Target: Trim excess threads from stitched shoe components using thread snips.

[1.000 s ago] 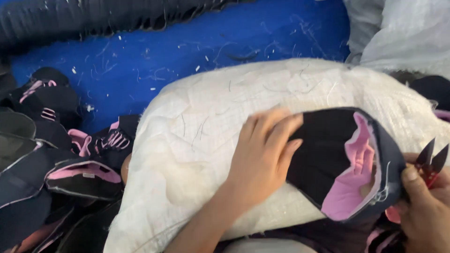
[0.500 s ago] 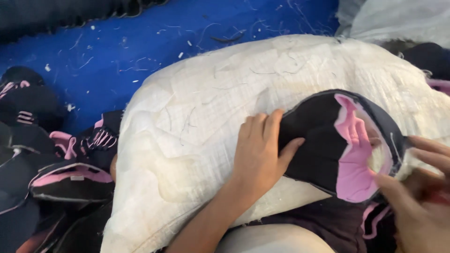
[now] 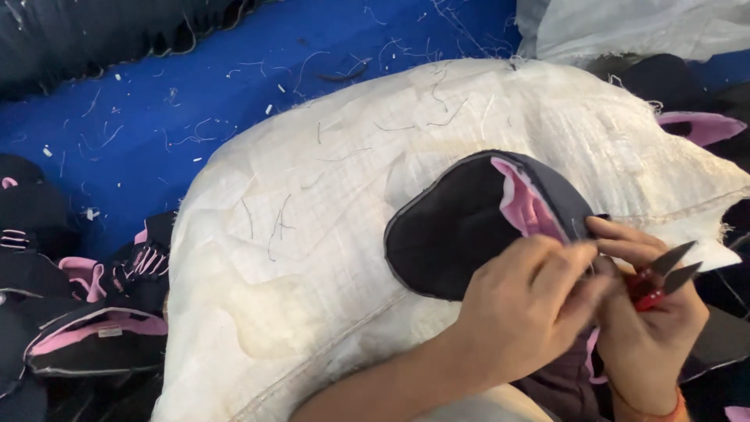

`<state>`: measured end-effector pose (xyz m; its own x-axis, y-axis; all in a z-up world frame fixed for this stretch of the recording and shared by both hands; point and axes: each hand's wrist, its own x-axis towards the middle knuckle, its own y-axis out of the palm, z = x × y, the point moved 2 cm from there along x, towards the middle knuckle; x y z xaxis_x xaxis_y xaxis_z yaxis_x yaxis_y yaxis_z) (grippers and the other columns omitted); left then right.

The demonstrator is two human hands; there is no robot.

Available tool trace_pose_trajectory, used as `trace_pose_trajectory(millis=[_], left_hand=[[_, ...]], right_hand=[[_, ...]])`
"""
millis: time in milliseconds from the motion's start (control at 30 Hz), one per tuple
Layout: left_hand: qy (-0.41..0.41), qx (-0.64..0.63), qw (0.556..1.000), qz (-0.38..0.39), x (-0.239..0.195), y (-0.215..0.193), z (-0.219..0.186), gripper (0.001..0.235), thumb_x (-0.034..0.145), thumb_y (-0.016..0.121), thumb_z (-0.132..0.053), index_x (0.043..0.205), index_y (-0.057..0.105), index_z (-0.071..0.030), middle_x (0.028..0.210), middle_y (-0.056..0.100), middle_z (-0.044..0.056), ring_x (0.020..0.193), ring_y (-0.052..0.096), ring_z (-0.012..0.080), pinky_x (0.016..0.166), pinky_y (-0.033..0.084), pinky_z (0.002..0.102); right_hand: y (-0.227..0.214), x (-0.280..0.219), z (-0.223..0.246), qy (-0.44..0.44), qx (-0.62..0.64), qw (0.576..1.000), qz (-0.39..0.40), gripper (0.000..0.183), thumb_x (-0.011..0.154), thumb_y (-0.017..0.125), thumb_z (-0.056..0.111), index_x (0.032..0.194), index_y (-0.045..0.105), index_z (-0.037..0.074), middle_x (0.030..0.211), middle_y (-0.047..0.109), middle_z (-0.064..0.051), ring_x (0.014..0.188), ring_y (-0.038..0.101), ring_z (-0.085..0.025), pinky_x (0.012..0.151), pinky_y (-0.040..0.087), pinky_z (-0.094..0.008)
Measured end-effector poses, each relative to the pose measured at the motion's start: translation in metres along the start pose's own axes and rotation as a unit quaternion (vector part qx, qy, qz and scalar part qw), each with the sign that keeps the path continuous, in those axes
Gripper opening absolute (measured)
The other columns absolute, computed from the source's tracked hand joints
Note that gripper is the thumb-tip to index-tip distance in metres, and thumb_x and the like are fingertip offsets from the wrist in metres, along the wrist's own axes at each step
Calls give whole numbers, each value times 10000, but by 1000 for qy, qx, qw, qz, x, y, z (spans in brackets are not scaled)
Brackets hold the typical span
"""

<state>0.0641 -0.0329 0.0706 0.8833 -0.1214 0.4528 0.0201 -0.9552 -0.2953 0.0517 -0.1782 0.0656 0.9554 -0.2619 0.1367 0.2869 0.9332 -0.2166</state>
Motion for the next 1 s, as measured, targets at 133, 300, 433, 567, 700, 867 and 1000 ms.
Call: trace_pose_trajectory(millis=[133, 300, 433, 567, 700, 867, 1000], left_hand=[[1, 0, 1000, 22, -22, 9, 19, 142, 1040, 720, -61, 1158, 642, -40, 1004, 602, 87, 881, 669, 232, 780, 572, 318], [-128, -156, 979, 5, -31, 0, 37, 75, 1014, 609, 38, 1036, 614, -35, 918, 641, 73, 782, 672, 175, 683, 562, 298], [-267, -328, 905, -52, -34, -31, 53, 112, 1042, 528, 83, 1016, 581, -13, 872, 650, 67, 703, 649, 105, 578, 568, 263], [-233, -290, 911, -178, -16, -111, 60, 131, 1082, 509, 5, 1027, 626, -20, 840, 665, 95, 699, 645, 144, 643, 563, 288], [-121, -3, 967, -224, 15, -146, 35, 42, 1070, 595, -45, 1077, 613, -9, 1042, 647, 134, 845, 621, 233, 786, 540, 341], [-8, 169, 975, -145, -9, -113, 38, 161, 1020, 671, -5, 1159, 657, -86, 1105, 660, 75, 987, 660, 226, 879, 534, 296], [82, 165, 975, 127, 0, -55, 15, 170, 975, 640, -98, 1139, 675, -70, 1148, 660, 74, 1117, 639, 271, 983, 511, 399]], right_hand=[[-2, -2, -10, 3, -20, 1000, 18, 174, 991, 609, -71, 1159, 620, -28, 1345, 647, -191, 1197, 651, -159, 988, 542, -249], [0, -4, -11, 25, -30, 999, 25, 192, 995, 648, -60, 1181, 610, -33, 1356, 645, -188, 1103, 634, -127, 924, 526, -236], [-5, -6, -17, 20, -31, 999, 34, 194, 1023, 650, -23, 1209, 595, -35, 1383, 638, -174, 1087, 636, -83, 922, 522, -210], [2, 1, 0, -9, -49, 997, 57, 412, 891, 720, 43, 1259, 546, -24, 1393, 602, -162, 885, 545, -17, 770, 456, -181], [11, 0, 4, -43, -105, 991, 66, 566, 763, 793, 59, 1230, 488, -38, 1384, 573, -179, 659, 454, -1, 574, 380, -185], [-30, -7, -41, -11, -146, 988, 58, 298, 1060, 741, -52, 1244, 507, -51, 1457, 581, -195, 924, 553, -84, 804, 451, -218], [-22, 1, -21, -28, -109, 991, 72, 260, 1074, 668, -92, 1269, 504, -43, 1425, 582, -196, 1241, 636, -153, 1088, 551, -262]])
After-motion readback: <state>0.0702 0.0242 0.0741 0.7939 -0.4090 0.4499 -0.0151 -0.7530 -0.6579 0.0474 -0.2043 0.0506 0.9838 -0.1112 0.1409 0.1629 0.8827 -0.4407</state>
